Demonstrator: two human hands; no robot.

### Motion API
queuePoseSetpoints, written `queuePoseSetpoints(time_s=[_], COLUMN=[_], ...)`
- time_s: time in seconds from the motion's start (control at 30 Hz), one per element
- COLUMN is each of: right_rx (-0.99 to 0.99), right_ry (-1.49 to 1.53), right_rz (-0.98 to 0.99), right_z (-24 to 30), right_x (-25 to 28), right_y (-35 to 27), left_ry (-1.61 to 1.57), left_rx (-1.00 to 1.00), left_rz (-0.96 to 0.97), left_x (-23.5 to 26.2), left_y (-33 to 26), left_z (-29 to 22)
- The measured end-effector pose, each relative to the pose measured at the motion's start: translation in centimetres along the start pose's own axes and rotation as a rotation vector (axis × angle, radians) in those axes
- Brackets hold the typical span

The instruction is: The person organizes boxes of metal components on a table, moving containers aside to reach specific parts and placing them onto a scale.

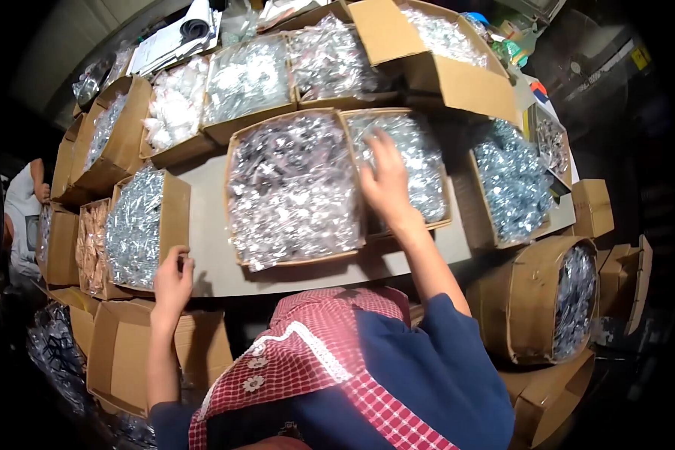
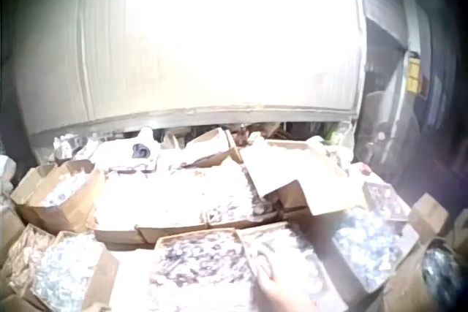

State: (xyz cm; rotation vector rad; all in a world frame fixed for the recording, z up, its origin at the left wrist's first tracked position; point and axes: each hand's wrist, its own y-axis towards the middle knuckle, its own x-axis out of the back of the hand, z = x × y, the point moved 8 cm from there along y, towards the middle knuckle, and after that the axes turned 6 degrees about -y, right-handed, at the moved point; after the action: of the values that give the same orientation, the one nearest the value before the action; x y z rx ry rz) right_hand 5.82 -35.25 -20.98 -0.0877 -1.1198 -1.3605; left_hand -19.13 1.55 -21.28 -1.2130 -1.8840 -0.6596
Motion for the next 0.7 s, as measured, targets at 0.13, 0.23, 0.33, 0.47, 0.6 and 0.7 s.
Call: queuePoseSetpoints(time_s=[0.13,0.23,0.33,0.47,0.6,0.7], right_rx=[-0.131,-0.457,-0.555,-0.534,-0.514,-0.570], right_ry=[-0.288,-0.219,-0.123,-0.184,-0.250,-0.263], right_rz=[-0.002,0.331,0.370,0.399,0.440,0.462], right_z=[-10.4,-17.6,-20.2,-19.0,-18.0,-18.0], right_x=[4.5,4.6,3.5,3.6,4.5,6.0], right_y=[-1.8,-4.6,-8.1,-8.9,-9.1,-12.3], left_ry=[-0.212,0.122,0.162,-0.023,-0.087,-0.080], left_rx=[0.014,0.015,0.078,0.139,0.105,0.129], left_rz=[-0.015,0.000,-0.029,-0.108,-0.136,-0.140], left_x=[-7.0,-9.6,-12.0,-12.6,-12.4,-12.2], left_y=[3.1,5.7,8.6,10.0,10.2,9.8], left_z=[-2.5,-3.4,-1.7,-1.0,-1.1,-1.0])
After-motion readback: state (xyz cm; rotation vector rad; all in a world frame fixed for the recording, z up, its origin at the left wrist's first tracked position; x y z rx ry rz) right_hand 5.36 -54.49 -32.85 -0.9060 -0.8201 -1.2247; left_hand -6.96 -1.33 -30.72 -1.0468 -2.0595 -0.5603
